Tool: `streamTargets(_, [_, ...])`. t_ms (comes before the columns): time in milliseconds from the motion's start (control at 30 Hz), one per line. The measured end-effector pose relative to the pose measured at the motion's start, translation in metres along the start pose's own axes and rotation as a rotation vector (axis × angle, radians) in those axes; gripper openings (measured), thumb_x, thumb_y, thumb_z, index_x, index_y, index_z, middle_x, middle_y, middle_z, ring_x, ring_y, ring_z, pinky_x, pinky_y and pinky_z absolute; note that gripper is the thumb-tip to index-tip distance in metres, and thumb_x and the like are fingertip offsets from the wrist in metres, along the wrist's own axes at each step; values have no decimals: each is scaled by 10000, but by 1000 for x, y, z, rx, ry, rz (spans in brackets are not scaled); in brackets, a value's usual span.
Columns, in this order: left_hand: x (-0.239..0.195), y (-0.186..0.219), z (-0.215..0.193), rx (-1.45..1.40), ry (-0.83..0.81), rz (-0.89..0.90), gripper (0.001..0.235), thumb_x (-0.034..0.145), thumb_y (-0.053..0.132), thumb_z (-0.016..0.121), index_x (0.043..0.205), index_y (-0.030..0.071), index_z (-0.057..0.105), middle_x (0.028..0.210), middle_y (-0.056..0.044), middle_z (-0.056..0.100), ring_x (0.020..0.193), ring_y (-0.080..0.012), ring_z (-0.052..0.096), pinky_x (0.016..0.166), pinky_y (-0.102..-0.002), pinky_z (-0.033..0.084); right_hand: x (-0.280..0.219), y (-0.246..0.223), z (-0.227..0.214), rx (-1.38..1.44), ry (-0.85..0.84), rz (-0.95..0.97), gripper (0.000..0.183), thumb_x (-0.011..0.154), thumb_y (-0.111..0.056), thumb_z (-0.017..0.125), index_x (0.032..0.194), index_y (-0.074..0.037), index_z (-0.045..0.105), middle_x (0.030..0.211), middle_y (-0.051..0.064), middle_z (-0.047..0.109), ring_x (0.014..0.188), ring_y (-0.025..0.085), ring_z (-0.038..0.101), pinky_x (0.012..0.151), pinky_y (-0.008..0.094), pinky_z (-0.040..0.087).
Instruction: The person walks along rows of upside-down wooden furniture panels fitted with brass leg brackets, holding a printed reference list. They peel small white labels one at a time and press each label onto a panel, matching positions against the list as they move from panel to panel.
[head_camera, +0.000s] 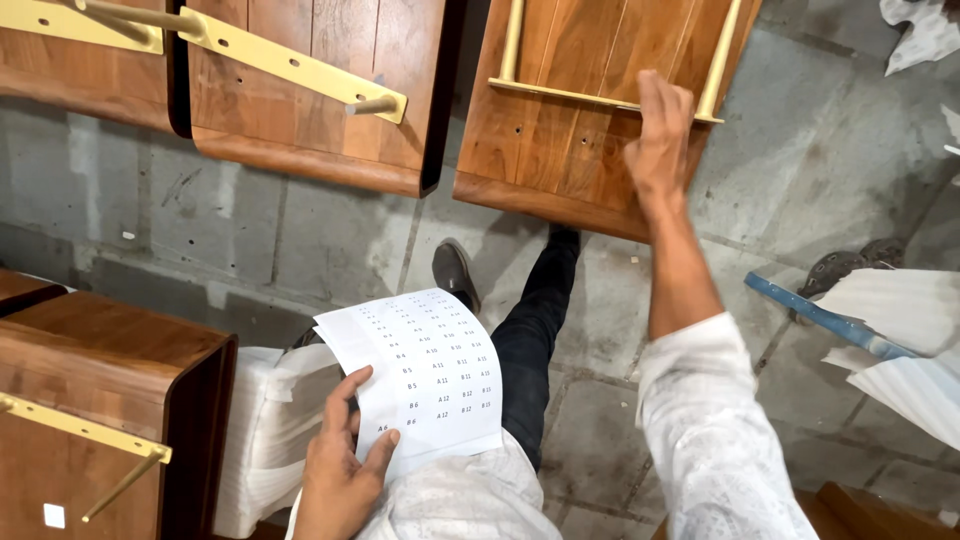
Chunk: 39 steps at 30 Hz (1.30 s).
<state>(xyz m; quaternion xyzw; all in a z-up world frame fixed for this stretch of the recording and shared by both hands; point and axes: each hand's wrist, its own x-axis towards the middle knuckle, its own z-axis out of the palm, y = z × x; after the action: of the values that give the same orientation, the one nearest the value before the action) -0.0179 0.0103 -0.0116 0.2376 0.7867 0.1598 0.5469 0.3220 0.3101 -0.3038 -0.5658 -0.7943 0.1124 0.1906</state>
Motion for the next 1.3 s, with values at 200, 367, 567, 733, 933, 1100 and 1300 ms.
streamTargets(200, [3,-6,2,-45,3,33,810,799,-59,674,1528,151,389,1174,-197,772,1193,-188,688,980,-286,456,-50,-96,31,-39,11,390,877,1082,-413,559,1627,76,76,1705,297,54,1596,450,67,1301,581,52])
streamTargets(367, [8,-16,5,-40,-45,62,781,807,-66,673,1501,130,373,1117,-195,805,1116,-193,709,972,-287,483,-31,-132,42,83,-370,-95,1021,999,-696,435,1616,44,99,1687,266,0,1572,425,-43,1282,553,-23])
streamTargets(567, [4,-28,-1,-186,-4,97,762,800,-87,663,1482,118,391,1197,-214,745,1127,-178,697,951,-285,490,-84,-66,65,-190,-110,601,941,1116,-573,409,1618,123,23,1693,355,-46,1568,500,-96,1265,608,-26])
streamTargets(733, [13,-33,5,-198,25,186,702,807,-64,709,1451,114,493,1115,-193,775,1046,-174,705,928,-273,497,-95,-83,-12,137,-249,1065,918,1020,-558,472,1590,42,73,1647,347,-29,1534,483,-34,1198,634,19])
streamTargets(933, [4,-2,2,-294,13,353,557,826,-59,737,1337,52,546,1152,-124,703,1045,-157,667,884,-292,530,-116,-247,-151,773,-313,289,351,944,-167,725,1268,-40,676,1365,124,651,1314,289,589,1114,392,451])
streamTargets(1100, [3,20,-6,-548,-137,300,554,861,-44,713,1366,71,515,1124,-115,748,1021,-130,684,865,-275,554,-104,-317,-197,805,-415,-11,359,855,-112,795,1205,-57,738,1248,87,681,1182,270,603,1001,392,482])
streamTargets(1300, [1,16,-11,-408,-206,473,598,847,-57,701,1376,96,470,1042,-75,750,971,-120,710,847,-268,556,-115,-332,-190,768,-280,-62,371,844,-106,820,1206,-95,738,1190,73,666,1114,255,604,908,355,526])
